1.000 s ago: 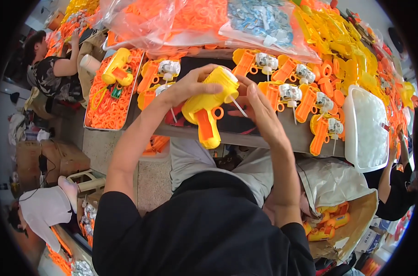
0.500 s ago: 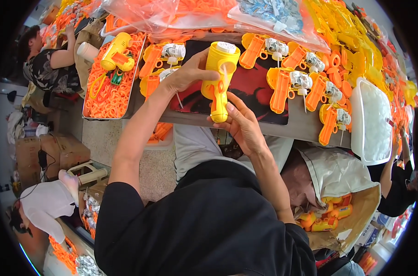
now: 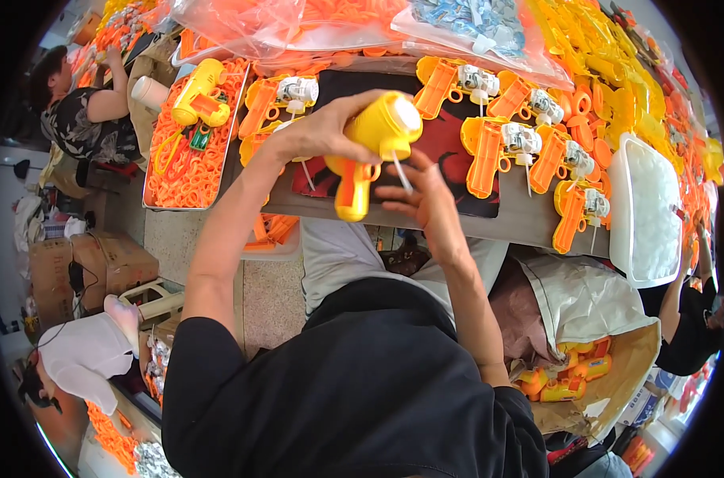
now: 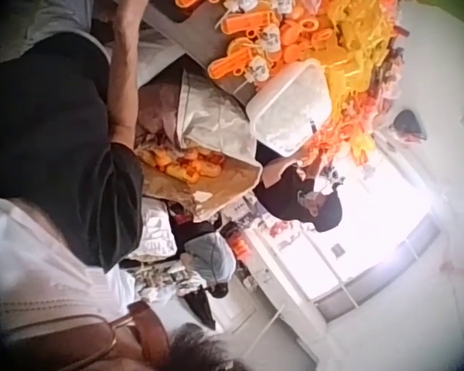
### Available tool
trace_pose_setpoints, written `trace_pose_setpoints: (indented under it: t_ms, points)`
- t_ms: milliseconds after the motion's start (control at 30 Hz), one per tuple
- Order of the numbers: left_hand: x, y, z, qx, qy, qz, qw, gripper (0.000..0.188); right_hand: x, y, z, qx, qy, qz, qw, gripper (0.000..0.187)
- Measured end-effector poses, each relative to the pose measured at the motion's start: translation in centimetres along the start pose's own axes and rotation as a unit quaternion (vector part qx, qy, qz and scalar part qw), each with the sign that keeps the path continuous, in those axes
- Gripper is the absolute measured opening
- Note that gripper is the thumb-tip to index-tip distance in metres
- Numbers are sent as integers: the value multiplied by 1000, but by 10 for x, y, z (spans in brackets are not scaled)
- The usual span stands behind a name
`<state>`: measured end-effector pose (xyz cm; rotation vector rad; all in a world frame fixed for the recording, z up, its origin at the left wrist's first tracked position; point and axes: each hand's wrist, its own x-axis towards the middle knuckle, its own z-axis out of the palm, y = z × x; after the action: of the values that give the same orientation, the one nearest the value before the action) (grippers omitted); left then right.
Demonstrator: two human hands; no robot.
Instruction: Assemble components onto toy blasters at a factory workstation.
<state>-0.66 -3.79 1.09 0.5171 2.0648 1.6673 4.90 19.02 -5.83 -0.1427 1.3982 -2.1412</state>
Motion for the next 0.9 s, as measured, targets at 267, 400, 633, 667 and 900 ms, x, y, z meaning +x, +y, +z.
trace_pose_setpoints:
  t_ms: [267, 400, 633, 667, 900]
  points:
    - [24, 3, 19, 422, -52, 93, 900, 73, 26, -12, -24, 45, 18, -14, 999, 51]
    - [38, 30, 12, 485, -157, 185, 840, 64, 24, -17, -28, 69, -8, -2, 998, 46]
    - [99, 47, 18, 556, -353, 242, 713, 65, 32, -10, -42, 78, -44, 9, 996, 42]
    - [106, 46, 19, 553, -367, 265, 700, 65, 33, -8, -41, 66, -45, -2, 997, 42]
    - [103, 92, 15, 552, -440, 124, 698, 57, 29, -5, -38, 52, -15, -32, 998, 42]
